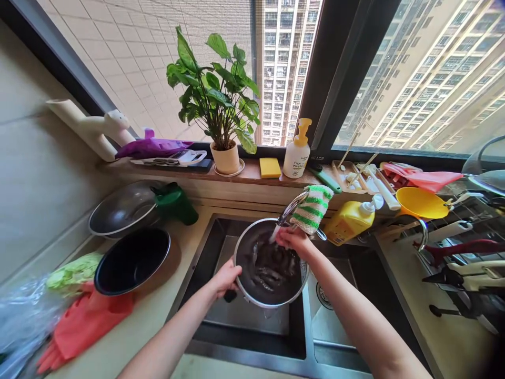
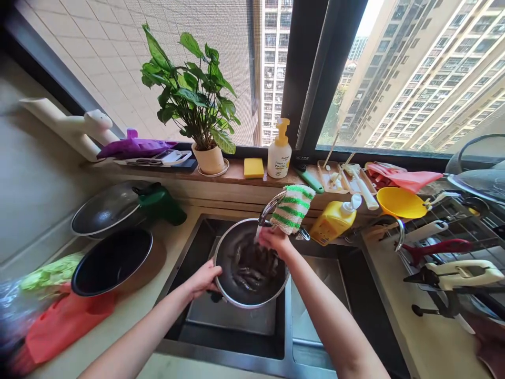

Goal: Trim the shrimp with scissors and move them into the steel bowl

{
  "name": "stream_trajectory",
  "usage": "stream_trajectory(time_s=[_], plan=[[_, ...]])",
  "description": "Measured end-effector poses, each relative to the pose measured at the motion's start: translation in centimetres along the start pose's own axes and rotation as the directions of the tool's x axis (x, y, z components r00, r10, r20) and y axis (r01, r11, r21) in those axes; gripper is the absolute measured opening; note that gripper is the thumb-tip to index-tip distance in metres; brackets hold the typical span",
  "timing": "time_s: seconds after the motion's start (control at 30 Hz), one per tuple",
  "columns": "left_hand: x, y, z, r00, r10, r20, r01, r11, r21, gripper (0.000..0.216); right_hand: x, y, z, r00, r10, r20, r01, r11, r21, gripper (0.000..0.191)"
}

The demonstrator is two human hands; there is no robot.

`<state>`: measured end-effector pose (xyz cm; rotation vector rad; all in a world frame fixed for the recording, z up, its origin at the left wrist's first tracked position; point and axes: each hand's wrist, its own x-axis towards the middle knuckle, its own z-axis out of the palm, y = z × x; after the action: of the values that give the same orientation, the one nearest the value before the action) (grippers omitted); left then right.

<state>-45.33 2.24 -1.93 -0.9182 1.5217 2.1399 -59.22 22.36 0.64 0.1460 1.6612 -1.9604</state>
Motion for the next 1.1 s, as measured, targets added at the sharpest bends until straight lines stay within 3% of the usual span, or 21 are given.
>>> stream_trajectory(time_s=[0.13,0.33,0.5,0.57,0.67,0.73,0.77,0.83,0.87,0.97,1.1], plan=[[-0.1,-1.1,0.7,0.995,-0.010,-0.101,-0.007,0.986,-0.165,0.016,-0.3,0.1,0.0,1.000,0.011,-0.018,-0.011,0.999,0.037,0.008],[1.8,-2.1,6.6,0.980,0.107,-0.168,-0.157,0.933,-0.324,0.021,-0.4,-0.3,0.8,0.998,-0.017,-0.062,0.022,0.997,0.073,0.006],[2.3,-0.7,9.5,0.965,0.191,-0.177,-0.253,0.850,-0.462,0.026,-1.2,0.1,1.9,0.997,0.037,0.067,-0.035,0.999,-0.036,0.006],[2.4,-0.4,9.4,0.971,0.167,-0.171,-0.230,0.853,-0.469,0.024,-2.0,0.7,1.0,0.997,-0.017,0.071,0.027,0.990,-0.139,0.012],[2.4,-0.5,8.7,0.980,0.116,-0.163,-0.179,0.875,-0.449,0.022,-3.4,1.5,-2.3,0.969,-0.239,-0.065,0.205,0.921,-0.332,0.021],[2.1,-1.0,8.2,0.988,0.089,-0.130,-0.138,0.887,-0.440,0.022,-4.2,1.7,-5.2,0.888,-0.426,-0.171,0.275,0.791,-0.546,0.024],[1.9,-1.3,7.9,0.991,0.074,-0.116,-0.118,0.894,-0.433,0.021,-4.4,1.8,-6.5,0.828,-0.527,-0.192,0.280,0.684,-0.674,0.025],[1.4,-2.0,7.3,0.994,0.051,-0.101,-0.088,0.906,-0.414,0.019,-4.4,1.8,-8.6,0.732,-0.667,-0.142,0.225,0.433,-0.873,0.026],[1.1,-2.4,6.8,0.994,0.043,-0.103,-0.082,0.911,-0.404,0.018,-4.3,1.9,-9.4,0.710,-0.698,-0.092,0.189,0.315,-0.930,0.027],[0.3,-3.6,5.3,0.991,0.034,-0.129,-0.081,0.921,-0.381,0.016,-3.2,2.7,-10.3,0.720,-0.693,0.037,0.111,0.062,-0.992,0.036],[-0.6,-5.3,3.2,0.981,0.039,-0.190,-0.108,0.925,-0.365,0.014,-1.9,5.2,-10.3,0.705,-0.706,0.069,0.008,-0.090,-0.996,0.047]])
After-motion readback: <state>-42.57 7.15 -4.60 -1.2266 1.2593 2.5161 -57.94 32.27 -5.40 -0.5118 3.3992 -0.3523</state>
